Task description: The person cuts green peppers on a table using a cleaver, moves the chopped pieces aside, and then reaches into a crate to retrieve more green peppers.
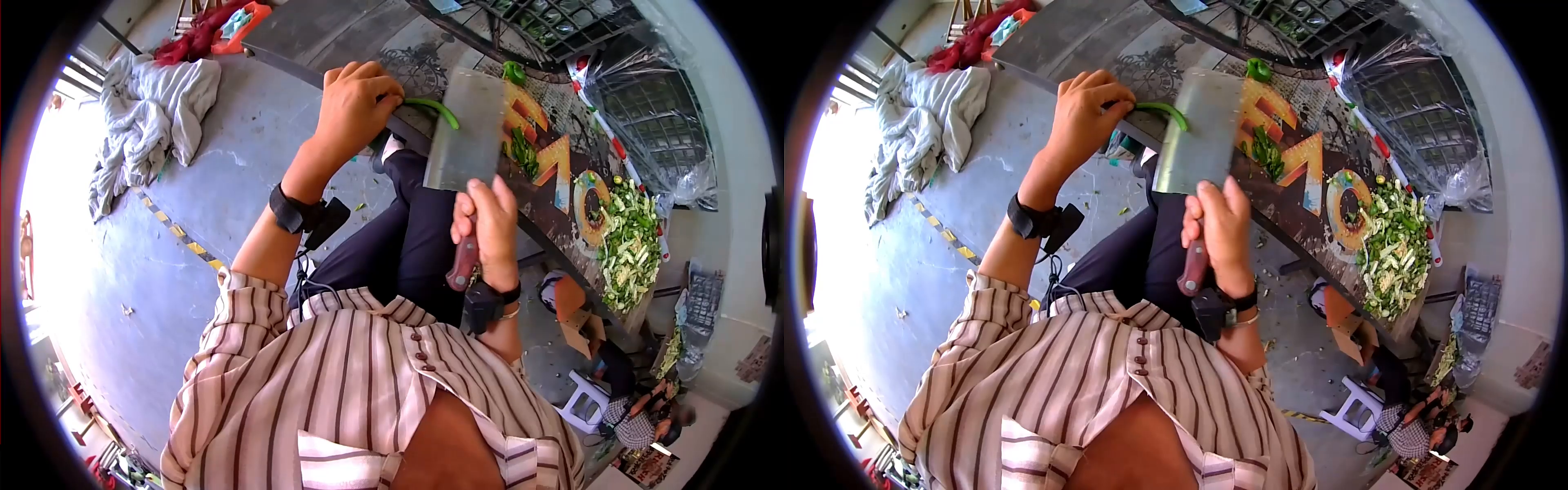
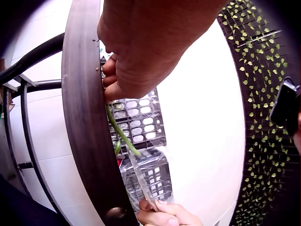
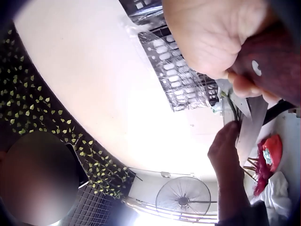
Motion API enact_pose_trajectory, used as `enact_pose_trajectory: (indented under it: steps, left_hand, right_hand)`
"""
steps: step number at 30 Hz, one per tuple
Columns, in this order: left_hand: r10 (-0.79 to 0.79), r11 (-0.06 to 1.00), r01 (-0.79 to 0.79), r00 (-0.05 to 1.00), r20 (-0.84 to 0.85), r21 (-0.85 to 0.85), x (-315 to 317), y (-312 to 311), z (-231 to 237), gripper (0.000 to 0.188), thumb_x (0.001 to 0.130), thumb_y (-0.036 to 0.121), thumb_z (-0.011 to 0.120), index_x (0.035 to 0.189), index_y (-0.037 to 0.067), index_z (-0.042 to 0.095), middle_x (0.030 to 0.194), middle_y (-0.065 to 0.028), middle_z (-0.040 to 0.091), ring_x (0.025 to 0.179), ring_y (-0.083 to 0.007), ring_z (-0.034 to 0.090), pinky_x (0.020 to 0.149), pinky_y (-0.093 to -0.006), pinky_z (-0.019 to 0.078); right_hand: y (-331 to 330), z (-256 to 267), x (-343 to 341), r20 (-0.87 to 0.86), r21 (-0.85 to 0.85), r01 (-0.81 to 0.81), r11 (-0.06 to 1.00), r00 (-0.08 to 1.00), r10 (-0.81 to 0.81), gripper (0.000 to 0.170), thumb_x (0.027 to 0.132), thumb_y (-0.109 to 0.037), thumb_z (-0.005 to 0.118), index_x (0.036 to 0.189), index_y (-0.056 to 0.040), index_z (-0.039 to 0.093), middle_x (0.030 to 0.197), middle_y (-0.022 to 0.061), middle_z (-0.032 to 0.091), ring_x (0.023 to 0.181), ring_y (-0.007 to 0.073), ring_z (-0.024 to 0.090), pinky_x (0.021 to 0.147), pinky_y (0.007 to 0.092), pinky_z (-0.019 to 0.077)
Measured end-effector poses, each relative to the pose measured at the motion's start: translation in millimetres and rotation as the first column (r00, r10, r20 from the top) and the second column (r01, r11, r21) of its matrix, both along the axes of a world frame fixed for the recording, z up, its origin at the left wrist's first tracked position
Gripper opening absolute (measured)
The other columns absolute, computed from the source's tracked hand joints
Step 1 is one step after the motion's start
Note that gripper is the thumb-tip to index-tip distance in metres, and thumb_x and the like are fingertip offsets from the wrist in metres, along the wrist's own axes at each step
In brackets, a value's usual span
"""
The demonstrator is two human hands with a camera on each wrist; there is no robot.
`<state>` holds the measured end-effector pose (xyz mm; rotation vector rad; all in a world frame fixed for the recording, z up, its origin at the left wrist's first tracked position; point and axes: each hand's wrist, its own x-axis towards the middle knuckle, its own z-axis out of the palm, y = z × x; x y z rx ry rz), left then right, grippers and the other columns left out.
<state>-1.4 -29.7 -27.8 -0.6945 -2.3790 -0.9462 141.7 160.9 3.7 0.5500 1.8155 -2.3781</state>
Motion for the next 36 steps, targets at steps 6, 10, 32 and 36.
enact_pose_trajectory:
  steps: [6,10,32,36]
  left_hand:
    - [-0.019,1.000,0.019,0.999,-0.035,-0.016,4,11,6,0.024,0.076,0.007,0.062,0.097,0.014,0.071,0.090,0.0002,0.064,0.091,-0.0204,0.057,0.088,-0.0357,0.0367]
    - [-0.153,0.988,0.149,0.980,-0.126,-0.036,7,28,12,0.032,0.074,0.005,0.059,0.103,0.015,0.069,0.100,0.0005,0.065,0.099,-0.0207,0.056,0.090,-0.0362,0.0359]
    - [-0.373,0.928,0.372,0.928,-0.006,-0.028,12,53,2,0.012,0.079,0.013,0.064,0.090,0.011,0.068,0.088,-0.0018,0.063,0.088,-0.0214,0.058,0.085,-0.0352,0.0374]
    - [-0.335,0.941,0.336,0.941,-0.053,0.024,16,58,0,0.020,0.076,0.012,0.067,0.096,0.013,0.068,0.091,-0.0008,0.063,0.090,-0.0206,0.058,0.085,-0.0350,0.0376]
  right_hand:
    - [30,18,18,-0.056,0.027,0.183,0.983,0.982,-0.182,0.017,0.094,-0.018,0.050,0.083,-0.0072,0.045,0.065,0.0007,0.045,0.046,0.0096,0.041,0.041,0.0269,0.0395]
    - [37,21,30,-0.055,0.076,0.218,0.973,0.975,-0.214,0.019,0.094,-0.019,0.049,0.080,-0.0074,0.045,0.065,0.0009,0.044,0.046,0.0102,0.041,0.042,0.0281,0.0388]
    - [40,7,44,-0.010,0.045,0.198,0.979,0.980,-0.197,0.016,0.094,-0.019,0.051,0.086,-0.0069,0.045,0.066,0.0013,0.045,0.046,0.0096,0.043,0.040,0.0263,0.0393]
    - [45,21,35,-0.030,0.190,0.121,0.974,0.993,-0.118,0.012,0.096,-0.015,0.046,0.088,-0.0054,0.042,0.064,0.0022,0.045,0.043,0.0092,0.045,0.038,0.0251,0.0407]
